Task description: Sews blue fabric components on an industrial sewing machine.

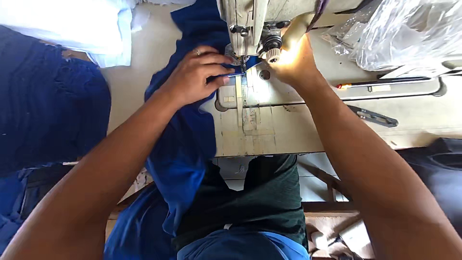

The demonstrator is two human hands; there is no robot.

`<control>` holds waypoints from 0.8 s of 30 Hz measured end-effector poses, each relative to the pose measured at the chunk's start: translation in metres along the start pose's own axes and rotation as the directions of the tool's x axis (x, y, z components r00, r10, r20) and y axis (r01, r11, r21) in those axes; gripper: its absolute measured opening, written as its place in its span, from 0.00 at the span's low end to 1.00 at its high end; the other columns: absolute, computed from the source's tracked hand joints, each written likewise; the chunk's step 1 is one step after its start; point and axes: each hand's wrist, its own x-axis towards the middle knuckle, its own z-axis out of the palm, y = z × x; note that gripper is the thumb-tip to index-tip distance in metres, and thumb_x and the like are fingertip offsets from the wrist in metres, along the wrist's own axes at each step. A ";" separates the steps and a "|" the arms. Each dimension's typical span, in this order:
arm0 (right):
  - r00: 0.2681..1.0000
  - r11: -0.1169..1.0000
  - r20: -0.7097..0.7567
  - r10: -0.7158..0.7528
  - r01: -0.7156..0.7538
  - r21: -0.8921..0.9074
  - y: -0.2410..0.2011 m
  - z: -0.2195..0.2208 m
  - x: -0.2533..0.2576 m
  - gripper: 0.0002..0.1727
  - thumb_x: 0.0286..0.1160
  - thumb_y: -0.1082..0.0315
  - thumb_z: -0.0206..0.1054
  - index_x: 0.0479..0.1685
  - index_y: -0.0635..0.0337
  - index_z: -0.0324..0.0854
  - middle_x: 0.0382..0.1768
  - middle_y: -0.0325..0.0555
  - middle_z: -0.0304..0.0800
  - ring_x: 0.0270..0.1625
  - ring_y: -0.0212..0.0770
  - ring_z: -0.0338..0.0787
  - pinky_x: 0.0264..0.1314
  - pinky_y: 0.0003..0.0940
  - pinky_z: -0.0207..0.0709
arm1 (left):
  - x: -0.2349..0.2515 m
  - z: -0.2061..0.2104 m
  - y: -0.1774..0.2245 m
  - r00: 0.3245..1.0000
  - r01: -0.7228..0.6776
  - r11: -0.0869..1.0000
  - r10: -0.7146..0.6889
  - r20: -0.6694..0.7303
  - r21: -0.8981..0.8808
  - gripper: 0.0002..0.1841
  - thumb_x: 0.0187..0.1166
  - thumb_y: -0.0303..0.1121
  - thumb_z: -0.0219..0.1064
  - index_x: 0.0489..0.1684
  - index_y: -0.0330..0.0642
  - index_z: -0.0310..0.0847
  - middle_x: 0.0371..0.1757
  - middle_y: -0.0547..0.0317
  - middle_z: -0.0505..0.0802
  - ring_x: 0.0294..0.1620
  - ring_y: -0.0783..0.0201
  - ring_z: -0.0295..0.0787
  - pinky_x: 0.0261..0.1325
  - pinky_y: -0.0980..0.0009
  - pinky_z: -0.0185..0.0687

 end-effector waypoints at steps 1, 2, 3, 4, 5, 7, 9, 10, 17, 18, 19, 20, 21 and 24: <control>1.000 1.000 -0.026 -0.017 0.016 -0.023 -0.004 -0.002 -0.007 0.22 0.67 0.60 0.72 0.53 0.71 0.83 0.56 0.62 0.88 0.64 0.50 0.87 0.70 0.46 0.74 | 0.004 -0.004 0.008 1.000 0.020 0.998 -0.020 0.010 0.062 0.15 0.88 0.40 0.61 0.57 0.49 0.94 0.69 0.53 0.91 0.78 0.46 0.77 0.81 0.47 0.65; 0.998 0.999 -0.055 -0.040 0.039 -0.027 -0.005 -0.001 -0.012 0.17 0.66 0.61 0.71 0.42 0.70 0.85 0.51 0.61 0.89 0.60 0.52 0.87 0.66 0.49 0.75 | 0.008 -0.004 0.025 0.995 0.093 0.990 -0.095 0.015 0.106 0.14 0.87 0.34 0.60 0.56 0.46 0.94 0.68 0.50 0.90 0.76 0.43 0.77 0.78 0.44 0.66; 0.997 0.999 -0.070 -0.045 0.044 -0.024 -0.004 0.000 -0.016 0.15 0.67 0.61 0.71 0.32 0.68 0.83 0.48 0.61 0.87 0.58 0.53 0.87 0.62 0.50 0.75 | 0.010 -0.001 0.045 0.978 0.204 0.972 -0.207 0.013 0.120 0.15 0.86 0.30 0.58 0.58 0.41 0.92 0.68 0.46 0.89 0.75 0.41 0.77 0.77 0.43 0.68; 0.995 0.999 -0.089 -0.044 0.043 -0.016 -0.003 0.002 -0.019 0.15 0.68 0.60 0.71 0.26 0.66 0.81 0.45 0.60 0.86 0.56 0.52 0.86 0.59 0.47 0.75 | 0.010 0.005 0.061 0.950 0.310 0.944 -0.312 0.003 0.115 0.16 0.87 0.28 0.56 0.61 0.36 0.89 0.69 0.43 0.88 0.75 0.40 0.78 0.78 0.45 0.71; 0.993 0.999 -0.114 -0.040 0.040 0.001 -0.002 0.004 -0.021 0.16 0.68 0.60 0.71 0.24 0.64 0.80 0.43 0.58 0.85 0.53 0.50 0.86 0.56 0.44 0.74 | 0.007 0.014 0.072 0.927 0.376 0.923 -0.374 -0.036 0.087 0.17 0.88 0.28 0.55 0.64 0.35 0.87 0.69 0.44 0.88 0.76 0.42 0.80 0.79 0.49 0.73; 0.991 0.999 -0.135 -0.024 0.027 0.017 -0.001 0.007 -0.021 0.15 0.69 0.59 0.71 0.24 0.62 0.80 0.42 0.55 0.84 0.52 0.46 0.85 0.54 0.40 0.74 | -0.002 0.030 0.073 0.920 0.368 0.929 -0.358 -0.160 0.040 0.16 0.90 0.34 0.58 0.63 0.38 0.89 0.67 0.48 0.91 0.75 0.47 0.83 0.78 0.56 0.75; 0.991 1.000 -0.136 -0.012 0.014 0.016 -0.001 0.008 -0.023 0.15 0.69 0.59 0.71 0.25 0.62 0.81 0.43 0.54 0.83 0.51 0.44 0.84 0.54 0.39 0.73 | -0.005 0.034 0.063 0.934 0.298 0.954 -0.288 -0.210 0.017 0.15 0.90 0.37 0.60 0.62 0.42 0.91 0.65 0.51 0.93 0.75 0.51 0.84 0.80 0.59 0.74; 0.990 1.000 -0.138 -0.010 0.012 0.014 -0.001 0.008 -0.023 0.15 0.69 0.59 0.71 0.25 0.61 0.80 0.43 0.53 0.83 0.51 0.43 0.84 0.54 0.38 0.73 | -0.004 0.033 0.057 0.943 0.269 0.963 -0.261 -0.208 0.011 0.15 0.89 0.37 0.61 0.60 0.43 0.92 0.65 0.53 0.93 0.75 0.52 0.84 0.81 0.60 0.73; 0.984 1.000 -0.176 -0.006 0.009 0.019 0.000 0.011 -0.023 0.14 0.67 0.60 0.71 0.21 0.58 0.77 0.42 0.48 0.81 0.47 0.36 0.82 0.48 0.30 0.72 | -0.002 0.026 0.028 0.978 0.080 0.997 -0.077 -0.195 0.007 0.13 0.87 0.38 0.65 0.55 0.44 0.95 0.62 0.53 0.95 0.75 0.51 0.85 0.82 0.59 0.73; 0.984 1.000 -0.181 -0.005 0.007 0.010 0.000 0.012 -0.023 0.14 0.67 0.60 0.71 0.22 0.59 0.78 0.42 0.49 0.82 0.47 0.37 0.83 0.49 0.31 0.72 | -0.002 0.027 0.029 0.978 0.071 0.997 -0.067 -0.196 0.011 0.13 0.87 0.38 0.65 0.55 0.44 0.95 0.63 0.53 0.95 0.75 0.51 0.85 0.82 0.59 0.73; 0.983 1.000 -0.183 -0.001 0.001 -0.001 0.000 0.012 -0.022 0.13 0.67 0.60 0.70 0.22 0.58 0.78 0.42 0.48 0.82 0.48 0.37 0.83 0.49 0.32 0.72 | -0.001 0.028 0.029 0.977 0.068 0.998 -0.063 -0.202 0.017 0.13 0.88 0.38 0.65 0.55 0.45 0.95 0.62 0.54 0.95 0.75 0.52 0.85 0.82 0.59 0.73; 0.983 1.000 -0.182 0.002 -0.004 -0.011 0.000 0.013 -0.022 0.13 0.67 0.59 0.70 0.22 0.58 0.78 0.43 0.48 0.83 0.50 0.38 0.84 0.51 0.34 0.72 | -0.001 0.029 0.030 0.975 0.069 0.997 -0.063 -0.212 0.020 0.13 0.87 0.38 0.65 0.54 0.45 0.95 0.62 0.55 0.96 0.74 0.52 0.86 0.82 0.59 0.74; 0.983 1.000 -0.181 0.001 -0.004 -0.015 0.001 0.013 -0.021 0.14 0.67 0.59 0.69 0.22 0.58 0.78 0.43 0.49 0.84 0.51 0.40 0.84 0.53 0.36 0.72 | -0.001 0.029 0.030 0.974 0.072 0.997 -0.066 -0.218 0.020 0.12 0.87 0.37 0.65 0.53 0.45 0.95 0.61 0.54 0.96 0.74 0.51 0.86 0.82 0.59 0.74; 0.983 1.000 -0.184 0.013 -0.015 -0.012 -0.001 0.014 -0.020 0.14 0.66 0.58 0.70 0.22 0.58 0.79 0.44 0.50 0.84 0.56 0.42 0.84 0.59 0.38 0.71 | -0.001 0.029 0.030 0.971 0.083 0.996 -0.079 -0.224 0.009 0.12 0.86 0.37 0.66 0.52 0.44 0.96 0.61 0.55 0.96 0.75 0.52 0.86 0.82 0.60 0.73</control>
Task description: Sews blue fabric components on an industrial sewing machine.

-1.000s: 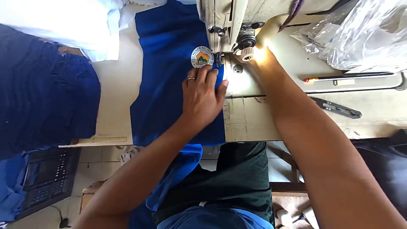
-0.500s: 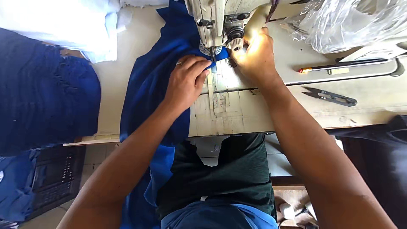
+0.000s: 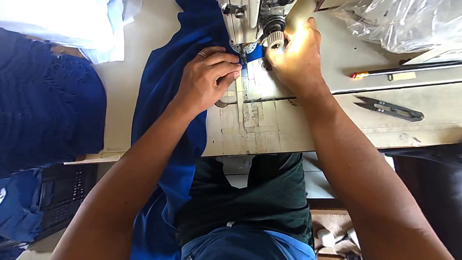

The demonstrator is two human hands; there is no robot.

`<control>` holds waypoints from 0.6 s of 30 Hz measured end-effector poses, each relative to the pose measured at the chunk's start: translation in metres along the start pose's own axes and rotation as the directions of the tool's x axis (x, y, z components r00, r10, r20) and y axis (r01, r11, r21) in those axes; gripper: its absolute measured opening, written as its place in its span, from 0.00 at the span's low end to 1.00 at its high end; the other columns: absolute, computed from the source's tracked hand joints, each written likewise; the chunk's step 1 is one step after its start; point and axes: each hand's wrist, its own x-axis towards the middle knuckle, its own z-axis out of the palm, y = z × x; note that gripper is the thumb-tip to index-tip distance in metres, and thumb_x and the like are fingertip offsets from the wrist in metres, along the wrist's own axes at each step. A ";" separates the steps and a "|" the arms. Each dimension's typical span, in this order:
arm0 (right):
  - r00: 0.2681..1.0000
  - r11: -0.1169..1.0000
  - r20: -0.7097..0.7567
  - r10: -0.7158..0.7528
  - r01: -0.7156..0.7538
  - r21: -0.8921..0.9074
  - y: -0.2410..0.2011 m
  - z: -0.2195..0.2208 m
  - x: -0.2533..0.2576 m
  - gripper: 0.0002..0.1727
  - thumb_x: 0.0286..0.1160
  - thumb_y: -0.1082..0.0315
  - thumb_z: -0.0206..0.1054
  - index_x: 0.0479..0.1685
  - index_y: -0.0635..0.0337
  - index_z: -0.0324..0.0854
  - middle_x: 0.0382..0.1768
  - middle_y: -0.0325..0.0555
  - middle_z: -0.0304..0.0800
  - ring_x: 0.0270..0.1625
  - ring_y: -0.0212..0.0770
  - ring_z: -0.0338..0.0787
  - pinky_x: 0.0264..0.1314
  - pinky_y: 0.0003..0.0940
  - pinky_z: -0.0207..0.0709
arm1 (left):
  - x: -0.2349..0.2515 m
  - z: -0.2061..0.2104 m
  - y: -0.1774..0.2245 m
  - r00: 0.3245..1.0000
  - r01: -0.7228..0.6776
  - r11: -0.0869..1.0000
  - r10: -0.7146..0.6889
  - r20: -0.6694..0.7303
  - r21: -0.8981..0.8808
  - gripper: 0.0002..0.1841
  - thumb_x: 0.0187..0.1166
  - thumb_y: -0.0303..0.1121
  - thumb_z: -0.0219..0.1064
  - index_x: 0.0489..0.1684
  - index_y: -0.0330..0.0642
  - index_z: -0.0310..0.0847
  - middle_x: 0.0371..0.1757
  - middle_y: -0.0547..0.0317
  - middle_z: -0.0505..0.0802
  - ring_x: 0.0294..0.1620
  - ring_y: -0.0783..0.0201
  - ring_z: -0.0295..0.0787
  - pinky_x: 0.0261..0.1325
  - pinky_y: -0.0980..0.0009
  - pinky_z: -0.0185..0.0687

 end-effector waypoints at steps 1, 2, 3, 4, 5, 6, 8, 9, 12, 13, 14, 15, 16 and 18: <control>1.000 1.000 0.005 0.006 -0.006 -0.003 0.000 0.000 0.000 0.14 0.66 0.58 0.69 0.23 0.58 0.79 0.45 0.50 0.85 0.57 0.42 0.84 0.60 0.39 0.71 | 0.000 0.000 0.000 1.000 0.007 1.000 -0.007 -0.001 -0.006 0.12 0.86 0.38 0.67 0.51 0.44 0.96 0.60 0.55 0.96 0.75 0.52 0.86 0.82 0.59 0.73; 1.000 1.000 0.012 0.012 -0.011 -0.016 -0.001 0.000 0.001 0.14 0.67 0.57 0.69 0.23 0.58 0.80 0.46 0.50 0.85 0.57 0.42 0.84 0.60 0.39 0.71 | 0.001 0.001 0.001 1.000 0.015 1.000 -0.015 0.000 -0.008 0.12 0.86 0.39 0.67 0.50 0.45 0.96 0.60 0.55 0.96 0.75 0.52 0.85 0.82 0.60 0.73; 1.000 1.000 0.022 0.017 -0.017 -0.020 0.000 0.000 0.001 0.14 0.68 0.57 0.68 0.24 0.58 0.80 0.46 0.50 0.86 0.58 0.42 0.84 0.60 0.39 0.70 | 0.001 0.001 0.001 1.000 0.021 1.000 -0.021 0.000 -0.010 0.12 0.86 0.39 0.67 0.49 0.45 0.97 0.60 0.55 0.96 0.75 0.52 0.86 0.82 0.59 0.74; 1.000 1.000 0.022 0.018 -0.017 -0.023 0.000 0.000 0.001 0.14 0.68 0.56 0.68 0.23 0.57 0.80 0.46 0.49 0.86 0.58 0.42 0.83 0.61 0.38 0.70 | 0.002 0.001 0.002 1.000 0.028 1.000 -0.028 0.000 -0.012 0.12 0.86 0.39 0.67 0.47 0.44 0.97 0.60 0.55 0.96 0.74 0.52 0.86 0.82 0.60 0.74; 1.000 1.000 0.016 0.010 -0.010 -0.024 0.001 0.001 0.001 0.14 0.68 0.56 0.68 0.23 0.56 0.80 0.45 0.48 0.86 0.59 0.42 0.83 0.61 0.38 0.71 | 0.003 0.001 0.003 0.999 0.033 0.999 -0.033 0.000 -0.012 0.12 0.86 0.39 0.67 0.46 0.44 0.96 0.60 0.55 0.96 0.74 0.53 0.86 0.82 0.60 0.74; 1.000 1.000 0.002 -0.002 0.002 -0.023 0.002 0.002 0.002 0.15 0.68 0.56 0.68 0.22 0.56 0.79 0.44 0.48 0.87 0.59 0.42 0.84 0.61 0.38 0.71 | 0.003 0.001 0.003 0.999 0.035 0.999 -0.035 -0.001 -0.012 0.12 0.86 0.39 0.67 0.46 0.44 0.96 0.60 0.55 0.96 0.74 0.53 0.86 0.81 0.60 0.74; 0.999 0.999 -0.024 -0.027 0.026 -0.018 0.004 0.004 0.002 0.15 0.68 0.56 0.68 0.21 0.56 0.79 0.43 0.49 0.87 0.59 0.44 0.84 0.61 0.41 0.70 | 0.004 0.001 0.003 0.999 0.036 0.999 -0.036 -0.002 -0.016 0.12 0.86 0.38 0.67 0.45 0.43 0.96 0.60 0.55 0.96 0.74 0.53 0.86 0.82 0.60 0.74; 0.999 0.999 -0.029 -0.029 0.029 -0.016 0.004 0.005 0.002 0.15 0.68 0.56 0.68 0.21 0.56 0.79 0.43 0.49 0.87 0.59 0.45 0.84 0.61 0.42 0.70 | 0.004 0.001 0.003 0.999 0.034 0.999 -0.035 -0.003 -0.024 0.12 0.86 0.38 0.67 0.44 0.43 0.96 0.60 0.55 0.96 0.74 0.53 0.86 0.82 0.60 0.73; 1.000 0.999 -0.019 -0.011 0.010 -0.030 0.003 0.005 0.003 0.14 0.68 0.56 0.68 0.24 0.57 0.80 0.46 0.50 0.89 0.63 0.46 0.84 0.64 0.44 0.70 | 0.006 0.002 0.000 0.999 0.038 0.998 -0.038 -0.006 -0.052 0.12 0.86 0.37 0.68 0.42 0.41 0.97 0.60 0.55 0.97 0.74 0.55 0.87 0.83 0.61 0.73; 1.000 0.999 -0.017 -0.001 0.000 -0.037 0.003 0.005 0.003 0.14 0.69 0.56 0.68 0.24 0.56 0.80 0.47 0.50 0.89 0.63 0.46 0.84 0.65 0.44 0.70 | 0.008 0.002 -0.001 0.999 0.041 0.998 -0.042 0.000 -0.055 0.12 0.86 0.37 0.67 0.43 0.41 0.97 0.60 0.55 0.96 0.74 0.56 0.87 0.83 0.61 0.73; 1.000 0.999 -0.020 0.003 -0.004 -0.041 0.002 0.005 0.003 0.15 0.70 0.55 0.68 0.25 0.56 0.80 0.47 0.51 0.89 0.63 0.46 0.84 0.65 0.45 0.70 | 0.010 0.002 -0.003 0.999 0.044 0.998 -0.043 0.004 -0.054 0.12 0.86 0.37 0.67 0.43 0.41 0.96 0.59 0.55 0.96 0.73 0.56 0.87 0.83 0.62 0.73; 1.000 0.999 -0.029 0.003 -0.004 -0.041 0.002 0.005 0.003 0.14 0.70 0.55 0.68 0.27 0.57 0.82 0.48 0.51 0.89 0.63 0.45 0.85 0.65 0.44 0.70 | 0.011 0.002 -0.004 0.999 0.045 0.998 -0.045 0.003 -0.051 0.13 0.86 0.37 0.67 0.43 0.41 0.96 0.59 0.55 0.96 0.73 0.57 0.87 0.82 0.63 0.73; 0.999 0.999 -0.043 0.003 -0.004 -0.035 0.002 0.004 0.002 0.15 0.71 0.54 0.68 0.32 0.58 0.85 0.48 0.52 0.90 0.62 0.45 0.85 0.65 0.42 0.72 | 0.012 0.002 -0.005 0.999 0.046 0.998 -0.046 -0.001 -0.050 0.13 0.86 0.38 0.67 0.42 0.41 0.96 0.58 0.54 0.97 0.72 0.57 0.87 0.82 0.63 0.74; 0.993 1.000 -0.116 -0.009 0.006 -0.024 0.002 0.005 0.002 0.17 0.73 0.54 0.68 0.44 0.60 0.87 0.49 0.52 0.91 0.60 0.41 0.88 0.65 0.34 0.75 | 0.013 0.003 -0.006 0.999 0.051 0.997 -0.051 -0.007 -0.059 0.13 0.86 0.38 0.67 0.42 0.41 0.96 0.59 0.54 0.96 0.73 0.57 0.87 0.82 0.63 0.74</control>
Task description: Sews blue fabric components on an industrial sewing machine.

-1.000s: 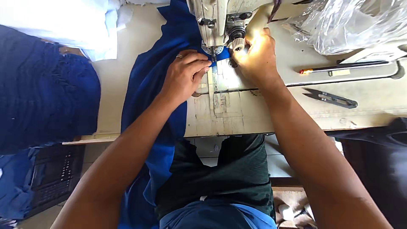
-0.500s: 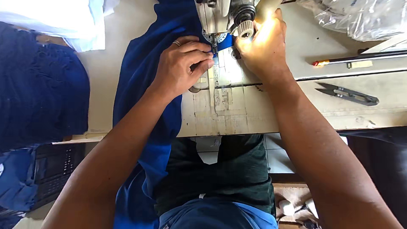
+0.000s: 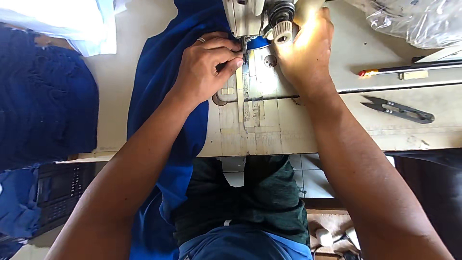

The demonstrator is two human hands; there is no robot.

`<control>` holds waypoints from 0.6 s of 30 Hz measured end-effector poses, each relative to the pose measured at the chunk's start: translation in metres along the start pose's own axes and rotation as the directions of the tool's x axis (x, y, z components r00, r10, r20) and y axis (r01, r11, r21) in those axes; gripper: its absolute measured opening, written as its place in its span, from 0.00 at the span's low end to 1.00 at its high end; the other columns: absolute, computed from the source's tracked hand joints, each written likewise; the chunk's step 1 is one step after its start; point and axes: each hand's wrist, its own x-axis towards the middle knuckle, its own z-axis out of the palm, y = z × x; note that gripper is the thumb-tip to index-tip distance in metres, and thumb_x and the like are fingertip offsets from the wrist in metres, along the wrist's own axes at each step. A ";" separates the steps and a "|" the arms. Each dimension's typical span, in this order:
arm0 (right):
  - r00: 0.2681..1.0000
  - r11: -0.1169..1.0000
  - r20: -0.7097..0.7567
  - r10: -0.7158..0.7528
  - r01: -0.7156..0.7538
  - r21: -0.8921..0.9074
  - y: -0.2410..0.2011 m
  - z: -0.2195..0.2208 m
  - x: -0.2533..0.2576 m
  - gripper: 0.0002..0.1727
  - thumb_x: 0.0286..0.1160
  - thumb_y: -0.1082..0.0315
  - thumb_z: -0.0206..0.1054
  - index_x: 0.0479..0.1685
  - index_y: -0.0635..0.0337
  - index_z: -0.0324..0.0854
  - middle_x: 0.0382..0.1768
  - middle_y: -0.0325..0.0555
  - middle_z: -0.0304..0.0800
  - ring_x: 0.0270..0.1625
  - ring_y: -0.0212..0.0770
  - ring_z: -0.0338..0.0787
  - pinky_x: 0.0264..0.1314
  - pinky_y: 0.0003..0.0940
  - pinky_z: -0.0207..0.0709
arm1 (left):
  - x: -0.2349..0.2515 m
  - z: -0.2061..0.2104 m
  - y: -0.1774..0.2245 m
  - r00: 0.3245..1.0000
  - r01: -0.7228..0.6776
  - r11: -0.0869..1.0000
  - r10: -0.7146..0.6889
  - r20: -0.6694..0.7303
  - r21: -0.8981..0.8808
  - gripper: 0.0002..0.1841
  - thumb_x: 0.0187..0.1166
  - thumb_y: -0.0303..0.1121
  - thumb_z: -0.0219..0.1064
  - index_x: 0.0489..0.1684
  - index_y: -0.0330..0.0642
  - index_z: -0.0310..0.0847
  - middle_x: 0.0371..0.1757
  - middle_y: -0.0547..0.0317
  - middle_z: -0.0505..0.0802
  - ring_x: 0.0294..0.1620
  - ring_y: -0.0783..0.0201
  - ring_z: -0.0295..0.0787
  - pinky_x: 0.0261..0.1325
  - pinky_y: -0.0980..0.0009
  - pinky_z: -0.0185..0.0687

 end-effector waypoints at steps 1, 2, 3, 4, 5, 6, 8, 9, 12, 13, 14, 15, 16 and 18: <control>0.999 1.000 -0.052 -0.010 0.010 0.006 0.001 0.000 -0.001 0.19 0.72 0.55 0.68 0.50 0.62 0.88 0.49 0.52 0.93 0.58 0.40 0.89 0.64 0.32 0.76 | 0.000 0.000 0.000 1.000 0.004 1.000 -0.004 0.000 -0.005 0.12 0.86 0.37 0.67 0.42 0.41 0.96 0.59 0.55 0.96 0.73 0.56 0.87 0.83 0.62 0.73; 0.995 1.000 -0.098 -0.017 0.017 -0.004 0.001 0.001 -0.001 0.21 0.73 0.56 0.67 0.55 0.64 0.88 0.50 0.52 0.94 0.58 0.40 0.91 0.63 0.32 0.78 | -0.001 0.001 -0.001 1.000 0.009 1.000 -0.009 -0.004 -0.008 0.12 0.86 0.38 0.67 0.43 0.42 0.96 0.60 0.56 0.96 0.74 0.56 0.87 0.83 0.62 0.73; 0.992 1.000 -0.128 -0.017 0.014 -0.028 0.002 0.000 -0.001 0.22 0.75 0.56 0.66 0.58 0.65 0.87 0.50 0.53 0.94 0.58 0.42 0.91 0.64 0.35 0.79 | -0.001 0.002 -0.001 1.000 0.009 1.000 -0.009 -0.013 -0.012 0.12 0.85 0.38 0.67 0.44 0.42 0.97 0.59 0.56 0.96 0.74 0.56 0.86 0.83 0.61 0.74; 0.988 0.999 -0.154 -0.013 0.005 -0.053 0.002 0.000 -0.002 0.22 0.76 0.57 0.65 0.58 0.66 0.87 0.50 0.55 0.94 0.58 0.46 0.92 0.63 0.38 0.79 | -0.001 0.002 -0.003 1.000 0.010 1.000 -0.010 -0.021 -0.017 0.12 0.85 0.38 0.68 0.46 0.42 0.96 0.59 0.56 0.96 0.74 0.57 0.86 0.83 0.61 0.74; 0.986 0.998 -0.169 -0.012 0.001 -0.066 0.001 -0.001 -0.002 0.22 0.77 0.58 0.65 0.59 0.67 0.87 0.51 0.57 0.94 0.58 0.50 0.92 0.62 0.42 0.80 | -0.001 0.003 -0.003 0.999 0.015 1.000 -0.016 -0.028 -0.027 0.12 0.85 0.38 0.68 0.47 0.42 0.96 0.59 0.55 0.96 0.74 0.57 0.86 0.82 0.61 0.75; 0.986 0.997 -0.167 -0.011 -0.001 -0.073 0.001 -0.003 -0.003 0.21 0.77 0.59 0.65 0.59 0.67 0.87 0.51 0.59 0.94 0.59 0.52 0.92 0.62 0.44 0.80 | 0.000 0.005 -0.003 0.999 0.027 0.999 -0.028 -0.028 -0.029 0.12 0.85 0.38 0.67 0.49 0.42 0.96 0.59 0.54 0.96 0.73 0.56 0.86 0.81 0.61 0.76; 0.995 0.997 -0.098 0.005 -0.013 -0.078 -0.003 -0.010 -0.004 0.22 0.76 0.62 0.64 0.62 0.69 0.84 0.54 0.64 0.92 0.61 0.57 0.91 0.66 0.50 0.80 | 0.002 0.005 0.002 0.996 0.088 0.996 -0.088 0.020 0.018 0.15 0.87 0.39 0.63 0.57 0.41 0.91 0.64 0.50 0.93 0.76 0.55 0.83 0.81 0.57 0.74; 0.999 0.996 -0.042 0.034 -0.037 -0.083 -0.007 -0.014 -0.005 0.24 0.76 0.63 0.65 0.65 0.71 0.82 0.57 0.68 0.90 0.63 0.61 0.90 0.67 0.55 0.79 | 0.003 0.003 0.003 0.989 0.131 0.989 -0.135 0.060 0.073 0.17 0.89 0.41 0.58 0.63 0.43 0.88 0.71 0.51 0.89 0.80 0.54 0.79 0.83 0.55 0.71; 0.991 0.989 0.067 0.115 -0.108 -0.105 -0.014 -0.018 -0.006 0.29 0.75 0.61 0.68 0.71 0.75 0.75 0.61 0.77 0.85 0.66 0.73 0.86 0.68 0.68 0.75 | -0.001 -0.003 -0.005 0.959 0.262 0.942 -0.278 0.049 0.209 0.21 0.91 0.44 0.52 0.73 0.56 0.86 0.78 0.55 0.84 0.84 0.51 0.71 0.86 0.49 0.63; 0.989 0.988 0.078 0.124 -0.116 -0.101 -0.013 -0.017 -0.008 0.29 0.75 0.62 0.68 0.70 0.76 0.75 0.61 0.78 0.84 0.65 0.75 0.85 0.67 0.71 0.75 | -0.006 -0.008 -0.010 0.938 0.327 0.909 -0.345 0.026 0.261 0.21 0.91 0.44 0.51 0.74 0.59 0.85 0.79 0.56 0.83 0.84 0.50 0.71 0.85 0.47 0.64; 0.989 0.988 0.086 0.121 -0.112 -0.101 -0.011 -0.017 -0.009 0.29 0.76 0.62 0.67 0.68 0.76 0.73 0.60 0.79 0.83 0.64 0.76 0.85 0.64 0.74 0.75 | -0.011 -0.014 -0.016 0.911 0.392 0.866 -0.413 0.001 0.310 0.21 0.91 0.44 0.51 0.75 0.60 0.84 0.79 0.56 0.83 0.84 0.48 0.71 0.83 0.47 0.67; 0.991 0.990 0.074 0.112 -0.104 -0.097 -0.010 -0.015 -0.010 0.27 0.75 0.62 0.68 0.65 0.78 0.74 0.59 0.80 0.82 0.63 0.77 0.84 0.63 0.75 0.74 | -0.016 -0.022 -0.022 0.883 0.443 0.825 -0.469 -0.013 0.350 0.21 0.90 0.43 0.51 0.76 0.60 0.83 0.80 0.54 0.82 0.84 0.46 0.71 0.81 0.45 0.69; 0.994 0.991 0.057 0.097 -0.091 -0.094 -0.008 -0.013 -0.011 0.26 0.74 0.62 0.67 0.62 0.78 0.75 0.58 0.79 0.82 0.63 0.78 0.83 0.62 0.75 0.73 | -0.021 -0.032 -0.029 0.860 0.477 0.796 -0.511 -0.010 0.372 0.21 0.90 0.43 0.52 0.76 0.58 0.83 0.80 0.51 0.82 0.83 0.44 0.71 0.79 0.42 0.70; 0.996 0.993 0.042 0.082 -0.077 -0.094 -0.006 -0.011 -0.011 0.26 0.75 0.61 0.67 0.60 0.78 0.76 0.59 0.79 0.81 0.65 0.77 0.83 0.64 0.76 0.72 | -0.025 -0.060 -0.037 0.823 0.529 0.786 -0.567 0.033 0.322 0.21 0.90 0.44 0.54 0.75 0.52 0.84 0.78 0.47 0.83 0.82 0.43 0.74 0.77 0.40 0.72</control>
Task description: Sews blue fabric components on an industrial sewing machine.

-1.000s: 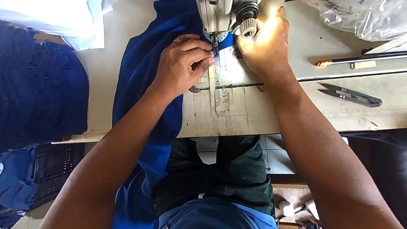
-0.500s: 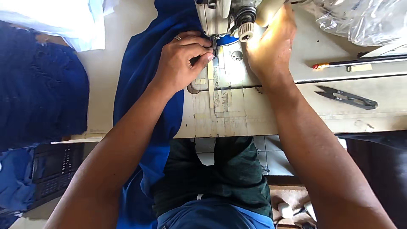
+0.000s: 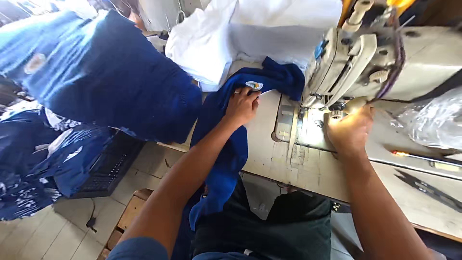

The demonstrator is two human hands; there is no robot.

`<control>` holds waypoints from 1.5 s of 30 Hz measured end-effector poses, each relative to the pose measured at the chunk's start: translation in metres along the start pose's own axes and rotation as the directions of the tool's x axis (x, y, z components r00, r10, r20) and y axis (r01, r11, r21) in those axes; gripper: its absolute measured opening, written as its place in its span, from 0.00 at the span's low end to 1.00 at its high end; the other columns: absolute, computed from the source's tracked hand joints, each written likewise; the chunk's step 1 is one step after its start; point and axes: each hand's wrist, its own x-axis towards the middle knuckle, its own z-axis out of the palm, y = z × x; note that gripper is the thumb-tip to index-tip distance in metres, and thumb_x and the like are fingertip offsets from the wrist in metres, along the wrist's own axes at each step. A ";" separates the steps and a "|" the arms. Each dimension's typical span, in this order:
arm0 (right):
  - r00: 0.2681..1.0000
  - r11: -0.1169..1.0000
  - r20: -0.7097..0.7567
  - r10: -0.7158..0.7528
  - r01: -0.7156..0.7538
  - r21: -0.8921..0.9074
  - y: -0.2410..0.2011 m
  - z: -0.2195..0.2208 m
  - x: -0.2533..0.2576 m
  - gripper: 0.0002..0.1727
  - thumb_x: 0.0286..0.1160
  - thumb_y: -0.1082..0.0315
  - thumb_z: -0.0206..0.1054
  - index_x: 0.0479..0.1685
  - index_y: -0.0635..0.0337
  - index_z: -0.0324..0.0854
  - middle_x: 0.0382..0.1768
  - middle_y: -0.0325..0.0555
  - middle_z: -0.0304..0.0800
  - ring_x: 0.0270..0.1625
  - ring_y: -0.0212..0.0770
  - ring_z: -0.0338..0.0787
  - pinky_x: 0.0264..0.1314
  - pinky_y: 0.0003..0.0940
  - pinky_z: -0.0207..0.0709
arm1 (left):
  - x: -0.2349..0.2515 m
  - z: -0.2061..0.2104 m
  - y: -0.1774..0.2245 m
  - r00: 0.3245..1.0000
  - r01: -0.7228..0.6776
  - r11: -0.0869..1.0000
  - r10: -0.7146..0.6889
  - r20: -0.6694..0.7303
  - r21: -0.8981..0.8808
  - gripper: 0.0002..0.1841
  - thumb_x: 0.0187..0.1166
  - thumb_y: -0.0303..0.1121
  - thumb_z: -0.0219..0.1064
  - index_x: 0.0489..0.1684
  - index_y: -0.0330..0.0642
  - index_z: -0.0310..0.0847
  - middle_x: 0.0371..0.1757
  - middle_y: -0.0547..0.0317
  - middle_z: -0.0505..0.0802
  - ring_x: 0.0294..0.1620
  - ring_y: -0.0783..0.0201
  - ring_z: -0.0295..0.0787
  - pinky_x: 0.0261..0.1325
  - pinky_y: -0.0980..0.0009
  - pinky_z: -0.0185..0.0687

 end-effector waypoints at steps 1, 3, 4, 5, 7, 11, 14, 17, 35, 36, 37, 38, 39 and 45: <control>1.000 1.000 0.004 0.004 -0.004 -0.006 0.001 0.001 0.000 0.27 0.75 0.60 0.67 0.60 0.78 0.76 0.60 0.79 0.81 0.65 0.78 0.82 0.64 0.76 0.71 | 0.002 -0.019 -0.004 1.000 0.026 0.998 -0.026 -0.002 -0.057 0.21 0.90 0.45 0.56 0.72 0.49 0.86 0.74 0.48 0.87 0.78 0.47 0.80 0.78 0.42 0.74; 1.000 0.999 0.021 0.021 -0.021 -0.032 0.003 0.002 -0.002 0.28 0.75 0.56 0.68 0.57 0.78 0.75 0.61 0.79 0.79 0.64 0.78 0.82 0.62 0.76 0.73 | 0.008 -0.067 -0.007 0.990 0.079 0.994 -0.087 -0.112 -0.075 0.21 0.90 0.46 0.58 0.67 0.46 0.89 0.64 0.48 0.92 0.66 0.51 0.90 0.71 0.46 0.83; 0.999 0.999 0.023 0.028 -0.028 -0.035 0.004 0.002 -0.003 0.27 0.75 0.56 0.67 0.57 0.77 0.76 0.61 0.78 0.79 0.63 0.78 0.82 0.61 0.76 0.73 | 0.015 -0.093 -0.011 0.977 0.099 0.993 -0.109 -0.182 -0.062 0.20 0.90 0.46 0.57 0.65 0.45 0.89 0.60 0.47 0.94 0.62 0.50 0.91 0.68 0.46 0.83; 0.999 0.999 0.017 0.029 -0.028 -0.037 0.004 0.003 -0.003 0.27 0.75 0.56 0.67 0.57 0.76 0.76 0.61 0.78 0.79 0.63 0.78 0.82 0.61 0.76 0.73 | 0.026 -0.117 -0.020 0.966 0.124 0.991 -0.133 -0.221 -0.057 0.20 0.91 0.44 0.57 0.65 0.43 0.88 0.60 0.45 0.93 0.63 0.49 0.91 0.70 0.46 0.81; 0.999 0.999 0.014 0.036 -0.035 -0.038 0.004 0.005 -0.003 0.27 0.74 0.58 0.68 0.57 0.77 0.76 0.61 0.78 0.79 0.64 0.78 0.81 0.63 0.76 0.71 | 0.052 -0.151 -0.049 0.944 0.149 0.987 -0.160 -0.289 -0.061 0.20 0.89 0.43 0.59 0.64 0.39 0.88 0.61 0.43 0.93 0.66 0.48 0.89 0.75 0.47 0.76; 0.996 0.995 0.016 0.087 -0.087 -0.040 0.002 0.005 -0.001 0.31 0.70 0.58 0.70 0.63 0.78 0.72 0.60 0.79 0.80 0.64 0.79 0.81 0.64 0.77 0.70 | 0.091 -0.171 -0.107 0.939 0.291 0.947 -0.310 -0.151 -0.135 0.30 0.75 0.55 0.75 0.62 0.36 0.85 0.59 0.40 0.91 0.65 0.44 0.87 0.74 0.38 0.74; 0.993 0.993 0.025 0.116 -0.115 -0.028 0.001 0.004 -0.001 0.36 0.68 0.58 0.70 0.68 0.78 0.68 0.62 0.81 0.78 0.66 0.79 0.80 0.65 0.77 0.70 | 0.098 -0.169 -0.112 0.939 0.315 0.946 -0.323 -0.116 -0.084 0.26 0.79 0.55 0.71 0.54 0.37 0.89 0.55 0.39 0.92 0.62 0.42 0.87 0.70 0.35 0.72; 0.994 0.994 0.021 0.109 -0.108 -0.028 0.004 0.005 -0.001 0.37 0.69 0.57 0.70 0.69 0.79 0.67 0.63 0.81 0.77 0.67 0.79 0.79 0.67 0.76 0.69 | 0.098 -0.172 -0.113 0.934 0.325 0.943 -0.332 -0.130 -0.070 0.28 0.86 0.57 0.61 0.51 0.38 0.91 0.53 0.39 0.92 0.61 0.42 0.87 0.68 0.35 0.73; 0.638 0.328 0.765 0.088 -0.743 0.583 -0.125 0.016 -0.080 0.14 0.87 0.59 0.61 0.48 0.61 0.82 0.33 0.43 0.89 0.34 0.36 0.90 0.39 0.37 0.88 | -0.116 -0.088 0.062 0.961 0.078 0.900 0.046 0.273 -0.428 0.15 0.88 0.39 0.62 0.45 0.40 0.93 0.34 0.58 0.94 0.30 0.67 0.88 0.38 0.63 0.88; 0.651 0.351 0.750 0.118 -0.733 0.582 -0.115 0.009 -0.088 0.12 0.86 0.61 0.63 0.50 0.63 0.82 0.34 0.45 0.90 0.36 0.37 0.91 0.41 0.37 0.89 | -0.123 -0.075 0.061 0.978 0.103 0.874 -0.002 0.208 -0.475 0.14 0.89 0.38 0.61 0.48 0.39 0.92 0.38 0.56 0.94 0.33 0.66 0.89 0.42 0.63 0.89; 0.668 0.374 0.733 0.132 -0.718 0.587 -0.105 0.002 -0.097 0.12 0.86 0.63 0.64 0.52 0.64 0.83 0.37 0.47 0.92 0.38 0.38 0.93 0.44 0.38 0.90 | -0.127 -0.059 0.061 0.990 0.082 0.859 -0.009 0.144 -0.505 0.14 0.90 0.37 0.61 0.51 0.38 0.91 0.45 0.53 0.94 0.42 0.64 0.92 0.50 0.62 0.91; 0.682 0.385 0.717 0.140 -0.705 0.596 -0.096 -0.005 -0.108 0.12 0.84 0.65 0.66 0.54 0.66 0.83 0.38 0.49 0.93 0.40 0.39 0.94 0.46 0.39 0.91 | -0.127 -0.043 0.064 0.996 0.036 0.854 0.012 0.089 -0.520 0.14 0.90 0.35 0.60 0.54 0.36 0.90 0.50 0.50 0.94 0.50 0.61 0.93 0.58 0.60 0.90; 0.695 0.393 0.703 0.154 -0.696 0.602 -0.088 -0.013 -0.117 0.12 0.82 0.67 0.68 0.54 0.66 0.83 0.39 0.49 0.94 0.40 0.40 0.95 0.46 0.39 0.92 | -0.125 -0.028 0.070 0.998 -0.013 0.862 0.039 0.042 -0.507 0.14 0.89 0.34 0.59 0.54 0.35 0.90 0.52 0.48 0.94 0.54 0.58 0.92 0.62 0.57 0.89; 0.695 0.319 0.677 0.242 -0.716 0.621 -0.059 -0.052 -0.176 0.10 0.80 0.70 0.70 0.49 0.69 0.85 0.38 0.51 0.96 0.39 0.43 0.97 0.43 0.40 0.94 | -0.119 -0.001 0.132 0.938 -0.171 0.960 0.228 0.260 -0.224 0.21 0.92 0.38 0.55 0.79 0.43 0.79 0.87 0.53 0.76 0.89 0.42 0.63 0.86 0.38 0.57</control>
